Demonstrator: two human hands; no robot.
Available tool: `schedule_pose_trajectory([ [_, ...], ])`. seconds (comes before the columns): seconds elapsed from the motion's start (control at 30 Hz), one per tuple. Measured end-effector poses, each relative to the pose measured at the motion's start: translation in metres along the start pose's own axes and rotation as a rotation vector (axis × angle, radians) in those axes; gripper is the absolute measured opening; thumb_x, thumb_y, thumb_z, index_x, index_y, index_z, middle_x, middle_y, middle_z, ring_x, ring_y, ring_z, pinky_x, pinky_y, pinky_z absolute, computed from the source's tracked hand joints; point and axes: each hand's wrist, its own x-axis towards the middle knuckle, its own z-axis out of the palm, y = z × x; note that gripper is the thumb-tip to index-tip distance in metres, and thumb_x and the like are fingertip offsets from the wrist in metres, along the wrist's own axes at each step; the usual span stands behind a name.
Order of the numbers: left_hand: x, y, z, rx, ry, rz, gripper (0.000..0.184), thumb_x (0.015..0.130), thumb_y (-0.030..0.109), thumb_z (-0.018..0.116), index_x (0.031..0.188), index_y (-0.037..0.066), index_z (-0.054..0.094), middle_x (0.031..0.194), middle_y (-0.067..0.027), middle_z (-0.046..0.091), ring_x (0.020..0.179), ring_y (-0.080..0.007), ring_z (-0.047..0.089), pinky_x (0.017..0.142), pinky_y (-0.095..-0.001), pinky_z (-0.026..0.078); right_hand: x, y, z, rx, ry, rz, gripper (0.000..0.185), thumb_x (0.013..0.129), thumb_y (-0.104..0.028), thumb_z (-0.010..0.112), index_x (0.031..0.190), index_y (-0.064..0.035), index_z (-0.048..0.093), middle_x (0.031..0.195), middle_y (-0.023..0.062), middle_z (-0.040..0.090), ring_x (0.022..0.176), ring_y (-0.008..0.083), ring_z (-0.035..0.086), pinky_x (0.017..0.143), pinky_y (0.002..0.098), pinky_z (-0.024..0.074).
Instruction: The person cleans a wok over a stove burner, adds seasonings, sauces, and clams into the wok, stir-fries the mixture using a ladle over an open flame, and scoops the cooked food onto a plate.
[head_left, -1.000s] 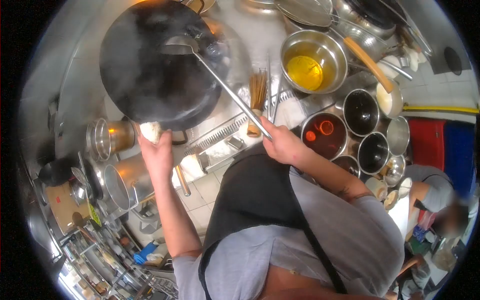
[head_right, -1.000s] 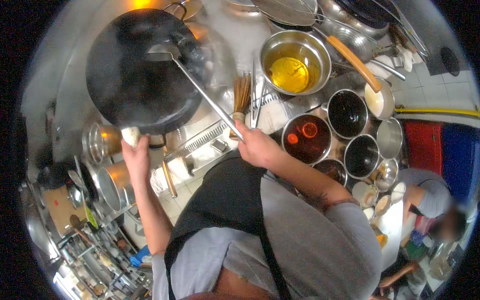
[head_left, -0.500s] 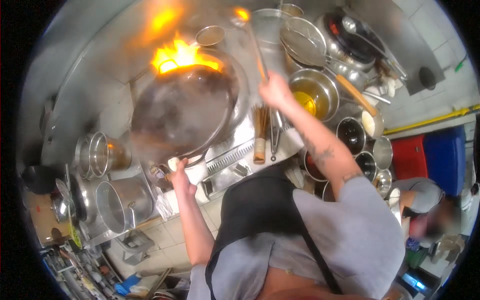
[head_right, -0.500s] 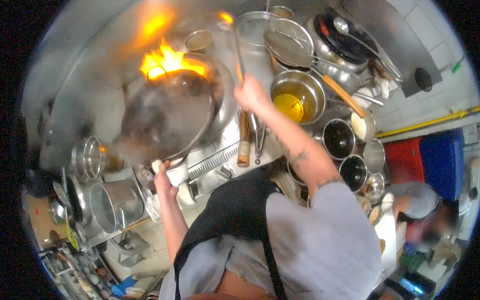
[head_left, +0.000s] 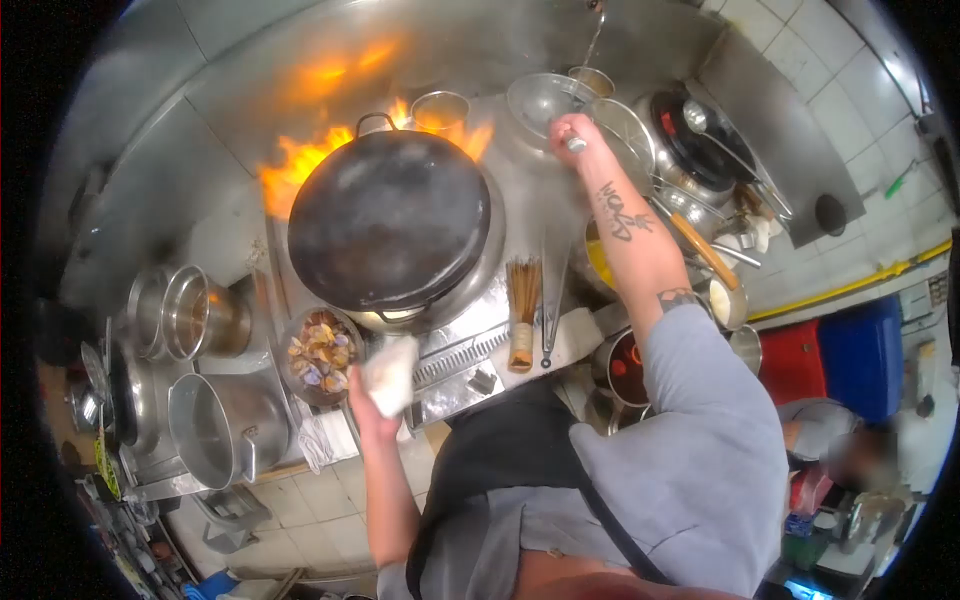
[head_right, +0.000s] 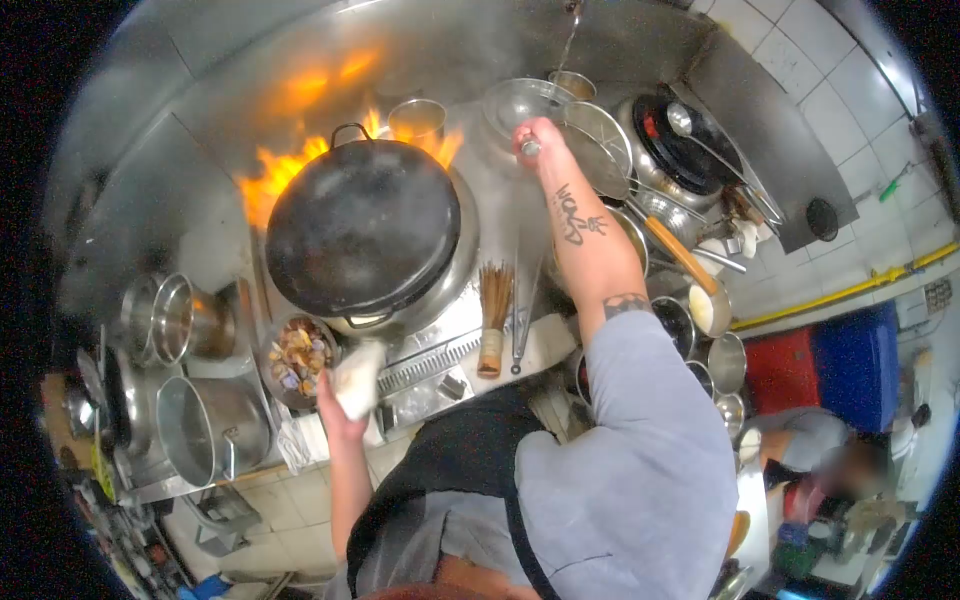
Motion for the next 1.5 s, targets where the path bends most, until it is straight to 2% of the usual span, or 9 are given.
schedule_pose_trajectory([
  [0.1, -0.057, 0.001, 0.000, -0.099, -0.170, -0.096, 0.060, 0.098, 0.038, 0.048, 0.142, -0.001, 0.041, 0.138, -0.0208, 0.054, 0.122, -0.0361, 0.057, 0.102, -0.0502, 0.049, -0.043, -0.020, 0.030, 0.063, -0.055, 0.074, 0.023, 0.088, 0.000, 0.041, 0.067, -0.0079, 0.038, 0.058, -0.0010, 0.043, 0.042, 0.0068, 0.043, 0.038, 0.0195, 0.0400],
  [0.23, -0.060, -0.013, -0.039, -0.116, -0.027, -0.056, 0.055, 0.097, 0.028, 0.048, 0.142, -0.002, 0.040, 0.139, -0.0211, 0.053, 0.125, -0.0372, 0.054, 0.106, -0.0511, 0.045, -0.110, -0.025, 0.064, 0.015, -0.023, 0.100, 0.017, 0.089, 0.002, 0.043, 0.073, -0.0036, 0.042, 0.059, -0.0027, 0.043, 0.043, 0.0047, 0.041, 0.038, 0.0183, 0.0394],
  [0.3, -0.053, -0.017, -0.051, -0.068, 0.039, -0.061, 0.052, 0.097, 0.023, 0.048, 0.142, -0.002, 0.041, 0.138, -0.0206, 0.054, 0.124, -0.0367, 0.055, 0.107, -0.0502, 0.044, -0.140, -0.020, 0.067, 0.014, -0.086, 0.101, 0.009, 0.092, 0.001, 0.045, 0.094, 0.0089, 0.044, 0.066, -0.0004, 0.047, 0.044, 0.0055, 0.043, 0.038, 0.0181, 0.0402],
  [0.5, -0.026, -0.015, 0.002, 0.134, 0.196, -0.060, 0.044, 0.095, 0.018, 0.054, 0.133, -0.003, 0.049, 0.123, -0.0192, 0.063, 0.108, -0.0320, 0.066, 0.091, -0.0430, 0.056, -0.221, 0.013, 0.044, 0.115, -0.304, 0.214, 0.038, 0.098, -0.005, 0.039, 0.126, 0.0212, 0.034, 0.073, 0.0025, 0.048, 0.047, 0.0050, 0.046, 0.037, 0.0197, 0.0402],
  [0.77, 0.006, 0.000, 0.075, 0.241, 0.157, -0.004, 0.046, 0.103, 0.036, 0.044, 0.131, 0.000, 0.047, 0.119, -0.0164, 0.063, 0.110, -0.0283, 0.064, 0.095, -0.0440, 0.052, -0.338, 0.077, 0.015, -0.073, -0.098, 0.309, 0.042, 0.096, -0.003, 0.040, 0.138, 0.0054, 0.036, 0.068, -0.0008, 0.045, 0.043, 0.0052, 0.045, 0.033, 0.0206, 0.0406],
  [0.97, 0.042, -0.003, 0.112, 0.345, 0.226, 0.025, 0.041, 0.101, 0.031, 0.052, 0.125, -0.002, 0.049, 0.115, -0.0168, 0.063, 0.103, -0.0295, 0.066, 0.089, -0.0443, 0.054, -0.405, 0.096, 0.039, -0.814, -0.006, 0.311, 0.048, 0.091, 0.000, 0.045, 0.139, 0.0015, 0.041, 0.064, -0.0012, 0.046, 0.037, 0.0048, 0.041, 0.030, 0.0200, 0.0363],
  [1.23, 0.064, -0.032, 0.112, 0.370, 0.264, 0.051, 0.033, 0.095, 0.012, 0.056, 0.120, -0.008, 0.048, 0.102, -0.0209, 0.066, 0.085, -0.0350, 0.070, 0.071, -0.0477, 0.062, -0.376, 0.132, 0.036, -0.743, -0.188, 0.408, 0.041, 0.090, 0.001, 0.051, 0.131, 0.0030, 0.047, 0.065, 0.0010, 0.050, 0.037, 0.0050, 0.043, 0.030, 0.0199, 0.0355],
  [1.33, 0.068, -0.033, 0.104, 0.324, 0.230, 0.017, 0.034, 0.093, 0.013, 0.060, 0.120, -0.005, 0.050, 0.102, -0.0192, 0.065, 0.086, -0.0327, 0.070, 0.074, -0.0459, 0.060, -0.321, 0.151, 0.028, -0.734, -0.209, 0.181, 0.005, 0.093, -0.004, 0.054, 0.097, -0.0004, 0.055, 0.063, 0.0013, 0.053, 0.037, 0.0070, 0.043, 0.030, 0.0208, 0.0334],
  [1.5, 0.030, -0.025, 0.079, 0.290, 0.087, -0.045, 0.040, 0.096, 0.028, 0.058, 0.123, 0.000, 0.052, 0.107, -0.0174, 0.067, 0.093, -0.0295, 0.069, 0.081, -0.0447, 0.059, -0.232, 0.123, 0.070, -1.133, 0.116, -0.269, 0.003, 0.088, -0.003, 0.056, 0.085, -0.0029, 0.054, 0.063, 0.0025, 0.053, 0.044, 0.0090, 0.048, 0.037, 0.0268, 0.0406],
])
